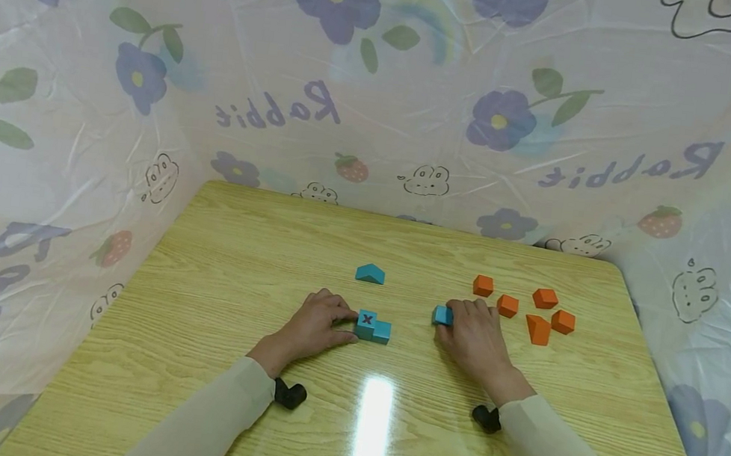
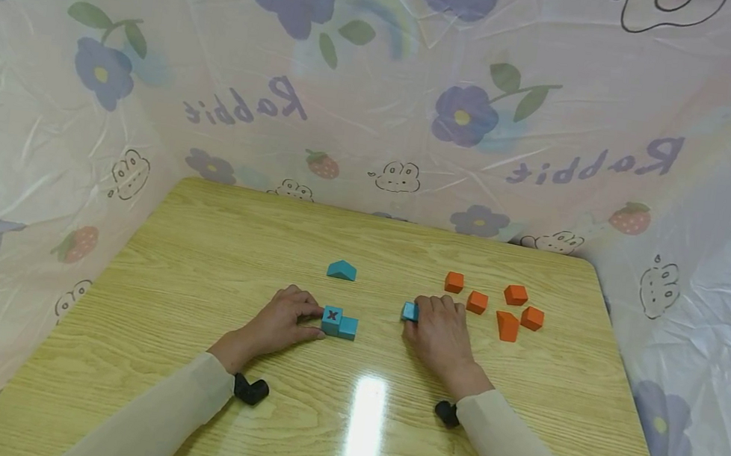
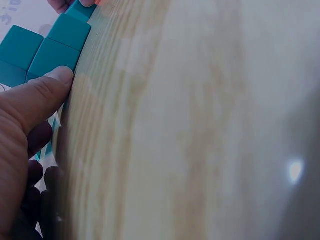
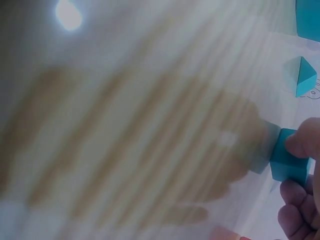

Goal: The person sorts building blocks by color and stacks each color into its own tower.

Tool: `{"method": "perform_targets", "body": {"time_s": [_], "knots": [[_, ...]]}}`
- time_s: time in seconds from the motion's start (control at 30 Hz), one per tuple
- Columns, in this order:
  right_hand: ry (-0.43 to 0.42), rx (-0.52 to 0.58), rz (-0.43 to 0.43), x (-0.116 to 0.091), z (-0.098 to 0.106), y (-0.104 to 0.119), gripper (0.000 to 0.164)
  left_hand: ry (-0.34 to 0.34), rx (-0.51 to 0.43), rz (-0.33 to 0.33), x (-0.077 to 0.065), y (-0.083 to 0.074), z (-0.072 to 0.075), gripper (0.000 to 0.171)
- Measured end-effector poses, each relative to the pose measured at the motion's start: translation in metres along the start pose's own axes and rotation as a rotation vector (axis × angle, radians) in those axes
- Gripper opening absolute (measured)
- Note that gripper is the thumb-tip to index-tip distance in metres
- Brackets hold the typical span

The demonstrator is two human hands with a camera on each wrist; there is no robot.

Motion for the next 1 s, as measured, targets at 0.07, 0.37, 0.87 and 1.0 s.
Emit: {"method": "perform_targets", "body": {"time_s": [0.07, 0.37, 0.87, 1.0], "knots": [[0.006, 0.004, -0.008, 0.0, 0.0, -0.001, 0.031, 0.003, -0.001, 0.002, 0.0, 0.0, 0.0, 0.039], [-0.076, 0.008, 0.044, -0.003, 0.008, 0.004, 0.029, 0.009, 0.001, 0.0, 0.0, 0.0, -0.002, 0.039], [-0.086, 0.0, 0.136, -0.004, 0.02, 0.039, 0.038, 0.013, -0.002, 0.006, 0.0, 0.0, 0.0, 0.039], [-0.082, 0.016, 0.168, -0.006, 0.023, 0.053, 0.039, 0.018, -0.011, 0.01, 0.0, 0.001, 0.0, 0.04]]}}
Point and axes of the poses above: each hand's wrist, its own x-axis towards the middle knuckle, its own z-axis out of the back of the hand, y = z × x, the point moved 10 cm from there along x, towards the middle knuckle, and after that the axes turned 13 degrees about -z, right-handed, at the moved point
